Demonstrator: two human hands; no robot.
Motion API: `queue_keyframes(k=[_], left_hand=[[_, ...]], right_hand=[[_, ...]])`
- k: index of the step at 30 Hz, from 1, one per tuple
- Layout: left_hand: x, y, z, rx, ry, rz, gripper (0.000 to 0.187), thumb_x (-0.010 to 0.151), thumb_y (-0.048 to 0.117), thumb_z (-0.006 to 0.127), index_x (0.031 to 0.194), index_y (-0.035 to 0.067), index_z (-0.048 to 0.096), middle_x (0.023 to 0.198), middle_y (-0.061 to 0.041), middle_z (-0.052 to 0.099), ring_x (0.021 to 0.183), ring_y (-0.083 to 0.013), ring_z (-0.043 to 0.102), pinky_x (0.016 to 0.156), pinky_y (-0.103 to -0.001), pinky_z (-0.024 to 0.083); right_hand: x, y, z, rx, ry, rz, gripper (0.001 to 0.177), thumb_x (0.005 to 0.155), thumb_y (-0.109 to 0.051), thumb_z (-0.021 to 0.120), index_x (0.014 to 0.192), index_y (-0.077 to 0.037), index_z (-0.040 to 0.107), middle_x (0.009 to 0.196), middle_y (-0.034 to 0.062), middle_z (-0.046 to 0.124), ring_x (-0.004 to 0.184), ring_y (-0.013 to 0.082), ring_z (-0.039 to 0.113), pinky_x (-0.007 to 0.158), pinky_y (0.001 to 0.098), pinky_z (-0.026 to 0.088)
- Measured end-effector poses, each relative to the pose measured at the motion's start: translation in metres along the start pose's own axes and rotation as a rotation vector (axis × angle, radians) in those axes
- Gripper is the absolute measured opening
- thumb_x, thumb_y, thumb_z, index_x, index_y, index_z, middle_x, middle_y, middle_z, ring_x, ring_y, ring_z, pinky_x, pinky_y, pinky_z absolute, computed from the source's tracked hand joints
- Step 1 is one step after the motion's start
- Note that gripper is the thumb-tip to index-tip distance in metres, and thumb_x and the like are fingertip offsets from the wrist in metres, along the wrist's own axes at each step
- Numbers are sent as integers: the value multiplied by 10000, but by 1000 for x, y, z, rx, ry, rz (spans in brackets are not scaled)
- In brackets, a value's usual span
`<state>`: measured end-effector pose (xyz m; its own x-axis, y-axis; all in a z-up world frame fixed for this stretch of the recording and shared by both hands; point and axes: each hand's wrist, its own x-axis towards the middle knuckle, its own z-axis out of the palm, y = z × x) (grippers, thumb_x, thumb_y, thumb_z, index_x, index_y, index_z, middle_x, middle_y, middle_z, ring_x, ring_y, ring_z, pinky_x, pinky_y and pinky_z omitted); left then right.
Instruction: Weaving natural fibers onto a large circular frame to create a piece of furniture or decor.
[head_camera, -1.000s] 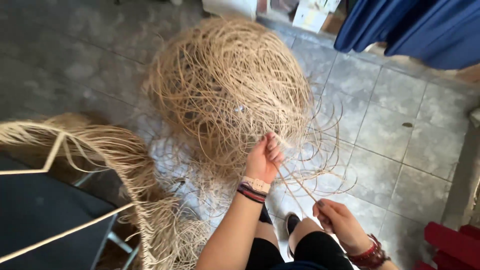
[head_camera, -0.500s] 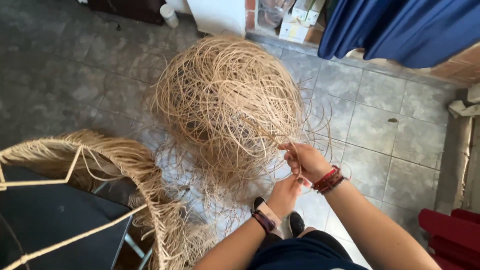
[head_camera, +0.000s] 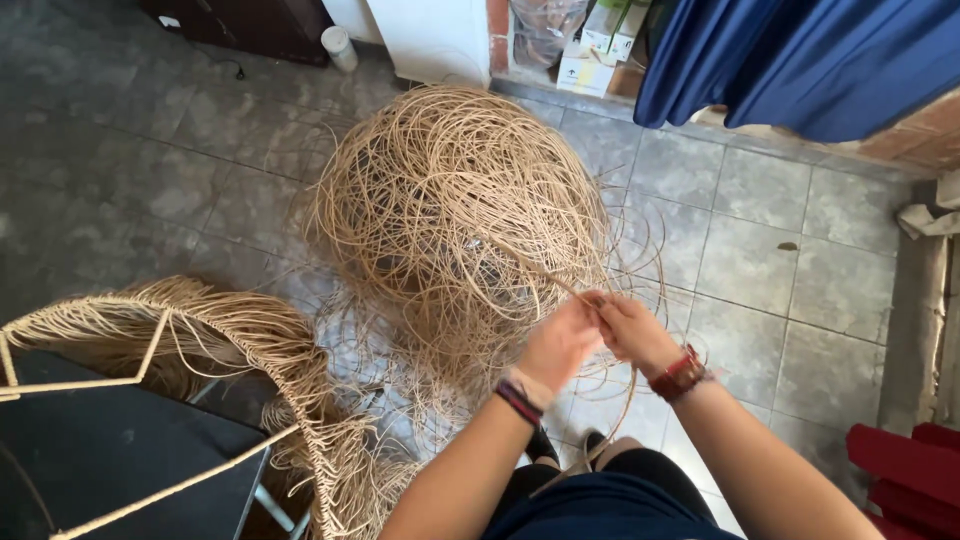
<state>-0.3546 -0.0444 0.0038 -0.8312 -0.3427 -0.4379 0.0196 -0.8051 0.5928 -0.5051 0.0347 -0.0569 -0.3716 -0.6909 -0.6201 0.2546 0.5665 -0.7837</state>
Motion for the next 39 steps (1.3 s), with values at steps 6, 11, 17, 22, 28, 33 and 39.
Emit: queue_keyframes(k=[6, 11, 17, 22, 28, 33, 39], left_hand=[[61, 86, -35, -822, 275, 352, 172, 1021, 108, 558, 897, 97, 677, 884, -46, 790, 826, -156, 771, 736, -224, 661], [64, 100, 6, -546, 497, 392, 230, 990, 145, 549, 1148, -17, 592, 1198, -181, 675, 1114, -273, 671, 1025, -375, 546], [92, 44, 73, -201, 327, 231, 168, 913, 212, 643, 945, 55, 694, 787, -63, 632, 666, -157, 557, 605, -256, 431], [79, 117, 58, -803, 536, 381, 171, 987, -84, 470, 1104, -61, 594, 1161, -202, 642, 1084, -276, 661, 1028, -345, 573], [128, 56, 52, 475, 479, 581, 232, 931, 205, 679, 1111, 76, 752, 1211, -90, 743, 1143, -199, 698, 1079, -336, 527], [148, 23, 43, -392, 14, 480, 316, 1040, 61, 446, 1250, -103, 617, 1240, -232, 669, 1133, -296, 663, 1034, -384, 547], [72, 141, 38, -653, 501, 607, 288, 1093, 214, 446, 869, 116, 597, 1140, -126, 740, 1093, -277, 720, 1069, -471, 548]], right_hand=[[-54, -8, -82, -315, 129, 15, 328, 999, -246, 586, 834, -14, 748, 552, 158, 607, 501, 195, 583, 355, 304, 469], [-52, -34, -101, -119, -115, -88, 253, 1083, -192, 432, 1019, -7, 591, 858, 96, 622, 760, 157, 656, 612, 276, 507], [12, -113, -56, -512, -137, -173, 328, 1037, -245, 426, 899, -59, 658, 662, 56, 619, 547, 175, 539, 519, 332, 424], [-7, -129, -115, -732, -329, -262, 352, 1054, -299, 473, 763, -119, 559, 641, -12, 511, 563, 143, 460, 534, 336, 389], [-7, -147, -133, -629, -322, -260, 388, 1036, -227, 382, 1086, -71, 734, 612, 36, 598, 596, 153, 577, 662, 292, 499], [3, -160, -109, -656, -227, -310, 411, 1085, -365, 371, 856, -150, 636, 552, -37, 436, 502, 124, 415, 504, 312, 360], [-28, -143, -184, -555, -343, -142, 327, 1034, -214, 434, 806, -66, 617, 652, 41, 432, 571, 164, 406, 510, 307, 346]])
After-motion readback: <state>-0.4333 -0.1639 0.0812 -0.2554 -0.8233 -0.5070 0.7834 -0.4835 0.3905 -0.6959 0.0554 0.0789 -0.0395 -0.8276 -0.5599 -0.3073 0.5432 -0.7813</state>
